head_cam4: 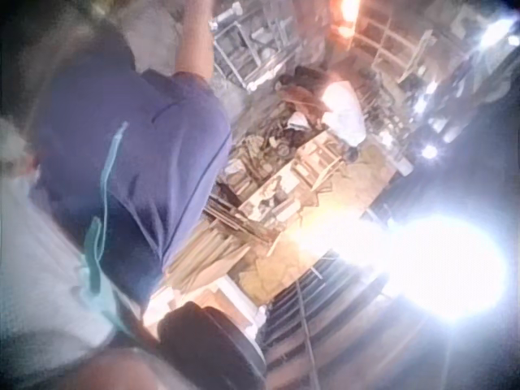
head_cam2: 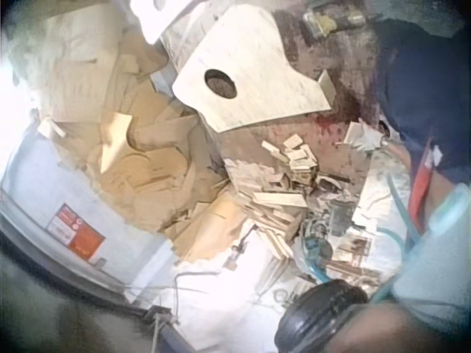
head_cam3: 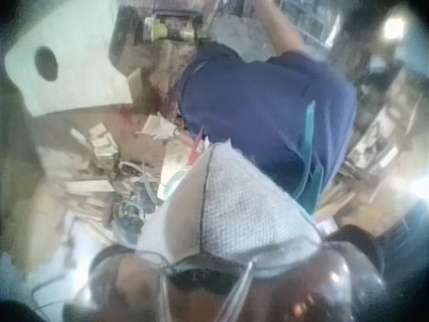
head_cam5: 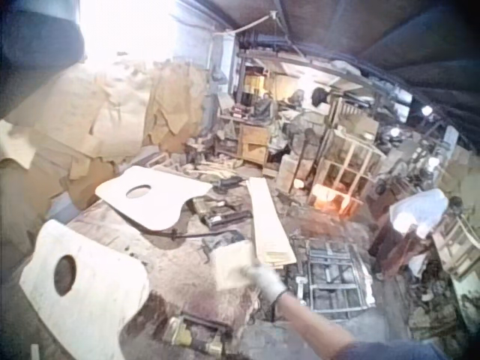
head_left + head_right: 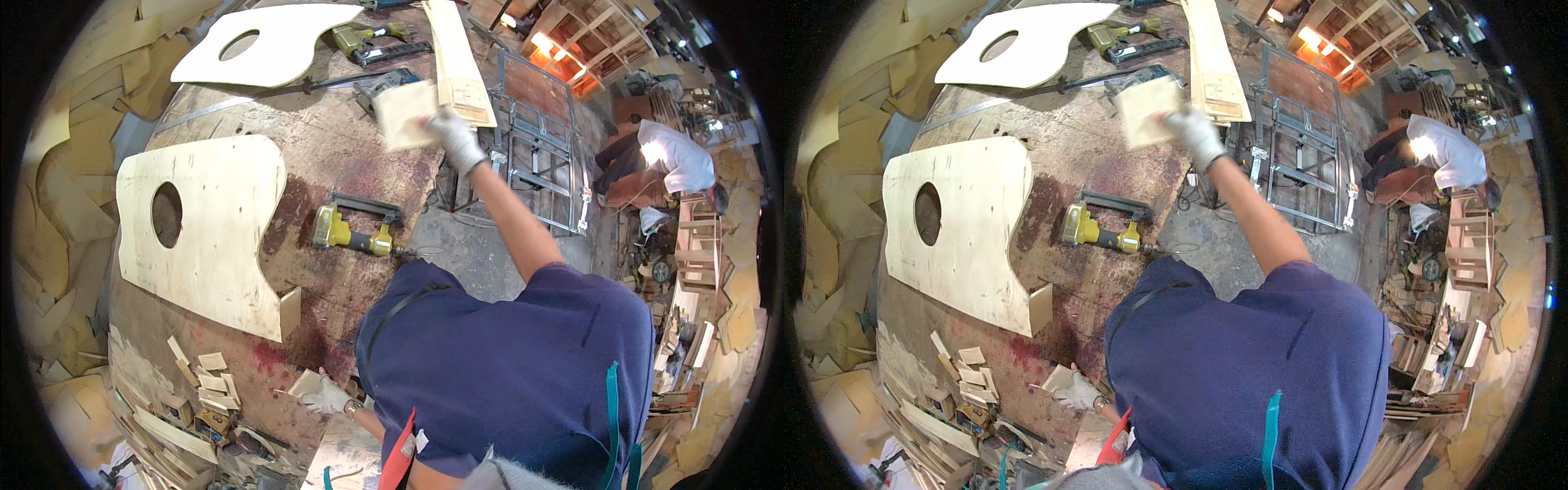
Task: The person assembles small wooden pieces onto a larger curved wooden panel using a pneumatic nail gun. They repeatedly pick up small blocks, position them along the panel's edge, and fasten them in place. The work occurs at a cluttered workbench in a woodworking shop.
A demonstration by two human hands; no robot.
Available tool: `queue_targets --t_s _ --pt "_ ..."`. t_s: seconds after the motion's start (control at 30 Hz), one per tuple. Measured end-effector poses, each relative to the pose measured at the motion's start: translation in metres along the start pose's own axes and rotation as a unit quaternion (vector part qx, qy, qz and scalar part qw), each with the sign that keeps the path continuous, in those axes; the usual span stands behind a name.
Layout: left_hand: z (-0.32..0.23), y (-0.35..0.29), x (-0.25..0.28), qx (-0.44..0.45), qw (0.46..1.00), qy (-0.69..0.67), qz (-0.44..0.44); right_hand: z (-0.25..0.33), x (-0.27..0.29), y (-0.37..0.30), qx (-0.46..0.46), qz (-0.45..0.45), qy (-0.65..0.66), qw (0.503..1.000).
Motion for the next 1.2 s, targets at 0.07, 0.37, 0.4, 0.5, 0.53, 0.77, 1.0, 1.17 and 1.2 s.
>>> queue_targets --t_s 0.07,0.37,0.4,0.5,0.53,0.77,1.0,1.17,1.2 --pt "-0.007 0.006 -0.004 0.012 1.000 0.008 0.014 -0.018 0.088 0.056 -0.013 -0.070 0.129 0.989" --pt "-0.008 0.038 -0.021 0.096 0.964 -0.222 0.111 -0.054 0.284 0.211 -0.114 -0.236 -0.339 0.903" --pt "0.006 0.039 0.002 0.130 0.956 -0.256 0.058 -0.027 0.234 0.196 -0.074 -0.254 -0.406 0.875" --pt "-0.038 0.073 0.047 0.033 0.879 -0.471 -0.060 0.043 0.186 0.076 -0.041 -0.428 -0.401 0.809" --pt "-0.052 0.074 0.064 -0.005 0.869 -0.482 -0.112 0.057 0.157 0.044 0.197 -0.498 -0.352 0.768" --pt "-0.211 0.082 0.156 -0.285 0.864 -0.416 0.011 -0.076 -0.252 -0.170 -0.020 0.547 -0.128 0.827" --pt "-0.287 0.107 0.197 -0.426 0.755 -0.491 0.090 -0.103 -0.316 -0.215 -0.185 0.451 -0.023 0.873" --pt "-0.201 0.205 0.171 -0.248 0.775 -0.581 -0.028 -0.101 -0.301 -0.165 -0.233 0.390 0.120 0.883" --pt "-0.173 0.232 0.144 -0.162 0.778 -0.606 -0.026 -0.107 -0.302 -0.160 -0.259 0.392 0.163 0.867"
Point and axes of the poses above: each hand's wrist, its own y-axis towards the middle knuckle, its own x-axis out of the back of the hand, z = x × y, the point moved 10 cm from there along y, towards the middle knuckle, and after that the axes turned 15 degrees about -x, right-handed, at the moved point
